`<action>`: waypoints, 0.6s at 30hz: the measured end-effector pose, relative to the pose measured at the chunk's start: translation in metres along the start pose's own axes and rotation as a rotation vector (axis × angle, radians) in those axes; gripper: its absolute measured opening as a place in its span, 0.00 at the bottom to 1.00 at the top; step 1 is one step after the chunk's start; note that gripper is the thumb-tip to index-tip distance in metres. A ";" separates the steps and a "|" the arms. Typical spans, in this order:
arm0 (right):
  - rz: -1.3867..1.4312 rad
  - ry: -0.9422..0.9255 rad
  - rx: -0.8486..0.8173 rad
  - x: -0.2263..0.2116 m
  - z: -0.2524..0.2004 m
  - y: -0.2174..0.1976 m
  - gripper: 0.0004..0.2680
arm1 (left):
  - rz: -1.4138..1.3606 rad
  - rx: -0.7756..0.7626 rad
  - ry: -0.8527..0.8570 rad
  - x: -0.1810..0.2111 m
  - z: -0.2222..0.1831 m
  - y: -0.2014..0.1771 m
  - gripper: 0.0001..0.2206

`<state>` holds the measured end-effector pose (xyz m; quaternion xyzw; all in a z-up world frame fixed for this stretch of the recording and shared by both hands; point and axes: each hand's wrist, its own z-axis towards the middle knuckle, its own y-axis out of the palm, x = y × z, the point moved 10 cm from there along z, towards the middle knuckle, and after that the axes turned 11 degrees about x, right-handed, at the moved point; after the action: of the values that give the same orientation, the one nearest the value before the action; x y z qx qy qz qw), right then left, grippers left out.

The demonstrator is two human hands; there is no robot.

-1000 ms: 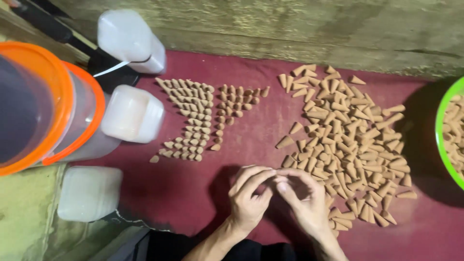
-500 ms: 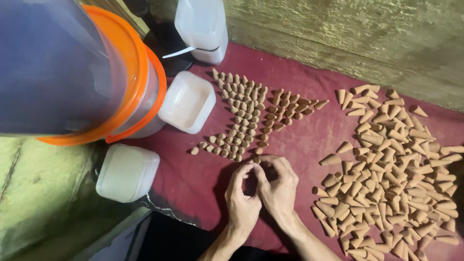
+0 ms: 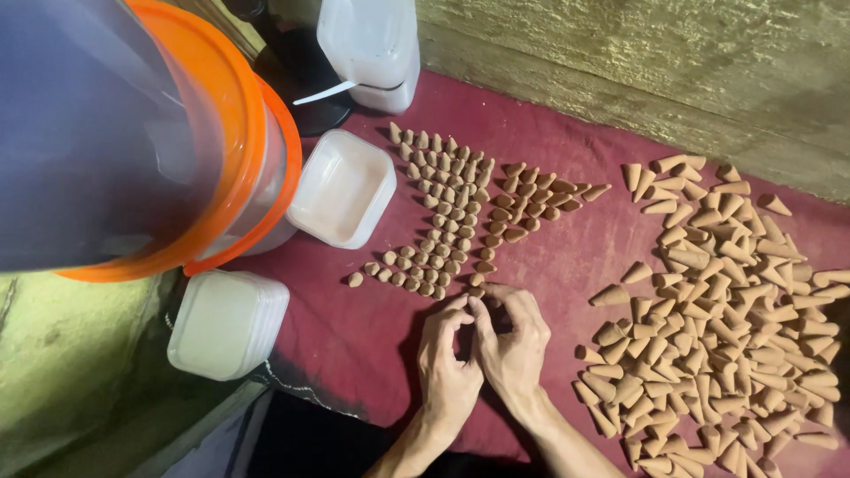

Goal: Arranging small incense cones into a geometric pattern on a red-covered table

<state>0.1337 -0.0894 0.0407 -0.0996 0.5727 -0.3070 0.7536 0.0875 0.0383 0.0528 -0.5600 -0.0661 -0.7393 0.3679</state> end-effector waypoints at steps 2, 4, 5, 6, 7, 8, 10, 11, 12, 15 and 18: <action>0.009 0.001 -0.007 0.001 0.000 -0.001 0.08 | 0.006 0.006 0.000 -0.001 -0.002 0.000 0.05; 0.022 0.001 -0.011 0.002 -0.001 -0.001 0.08 | 0.012 0.012 0.005 -0.002 -0.003 0.000 0.05; 0.026 0.001 -0.006 0.003 -0.001 -0.002 0.08 | 0.007 0.007 0.002 -0.003 -0.004 0.000 0.06; 0.030 0.001 0.000 0.004 -0.001 -0.003 0.08 | 0.001 0.002 0.000 -0.004 -0.005 0.001 0.06; 0.031 0.004 0.006 0.005 -0.001 -0.004 0.08 | 0.000 -0.002 0.004 -0.005 -0.007 0.001 0.06; 0.024 0.007 0.003 0.005 -0.001 -0.004 0.09 | 0.009 -0.002 -0.010 -0.008 -0.008 0.001 0.07; 0.018 0.012 0.006 0.006 0.000 -0.006 0.09 | 0.016 -0.006 -0.019 -0.010 -0.011 0.002 0.09; 0.026 0.019 0.001 0.007 -0.001 -0.006 0.09 | 0.037 -0.010 -0.023 -0.011 -0.011 0.002 0.10; 0.036 0.025 -0.003 0.007 0.000 -0.006 0.09 | 0.057 -0.013 -0.026 -0.011 -0.012 0.002 0.11; 0.054 0.046 0.004 0.011 -0.001 -0.005 0.09 | 0.076 -0.005 -0.018 -0.012 -0.014 0.002 0.11; 0.054 0.081 -0.007 0.011 0.002 -0.003 0.08 | 0.043 -0.028 -0.033 -0.011 -0.013 0.003 0.15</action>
<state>0.1361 -0.0985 0.0340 -0.0742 0.6064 -0.2883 0.7373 0.0806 0.0347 0.0370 -0.5785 -0.0500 -0.7228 0.3748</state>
